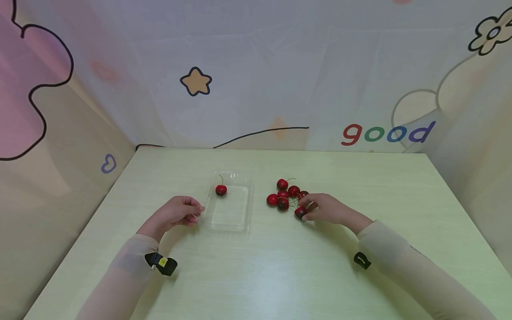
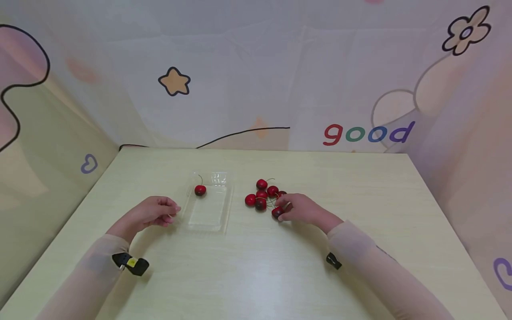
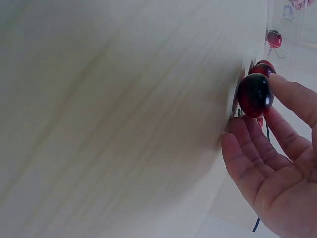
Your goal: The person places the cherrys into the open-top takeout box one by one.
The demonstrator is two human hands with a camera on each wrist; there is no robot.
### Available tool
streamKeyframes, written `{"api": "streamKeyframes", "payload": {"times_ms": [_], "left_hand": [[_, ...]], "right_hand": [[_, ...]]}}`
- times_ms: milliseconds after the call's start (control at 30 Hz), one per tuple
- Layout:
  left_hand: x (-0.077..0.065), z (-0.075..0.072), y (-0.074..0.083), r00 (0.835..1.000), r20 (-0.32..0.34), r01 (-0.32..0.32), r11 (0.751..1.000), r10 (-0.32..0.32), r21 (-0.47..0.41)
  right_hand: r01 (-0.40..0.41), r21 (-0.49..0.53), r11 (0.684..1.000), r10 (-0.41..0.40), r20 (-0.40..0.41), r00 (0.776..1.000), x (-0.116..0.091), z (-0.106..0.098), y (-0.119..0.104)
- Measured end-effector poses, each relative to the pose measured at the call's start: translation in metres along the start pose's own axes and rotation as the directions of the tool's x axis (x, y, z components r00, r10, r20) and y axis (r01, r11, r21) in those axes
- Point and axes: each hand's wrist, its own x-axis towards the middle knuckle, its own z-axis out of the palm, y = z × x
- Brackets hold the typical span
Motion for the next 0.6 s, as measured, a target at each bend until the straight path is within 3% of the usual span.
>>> {"api": "streamKeyframes", "payload": {"times_ms": [600], "left_hand": [[0.0007, -0.0005, -0.0001, 1.000, 0.002, 0.000, 1.000, 0.000, 0.004]], "right_hand": [[-0.034, -0.045, 0.998, 0.034, -0.001, 0.999, 0.0055, 0.0055, 0.0000]]}}
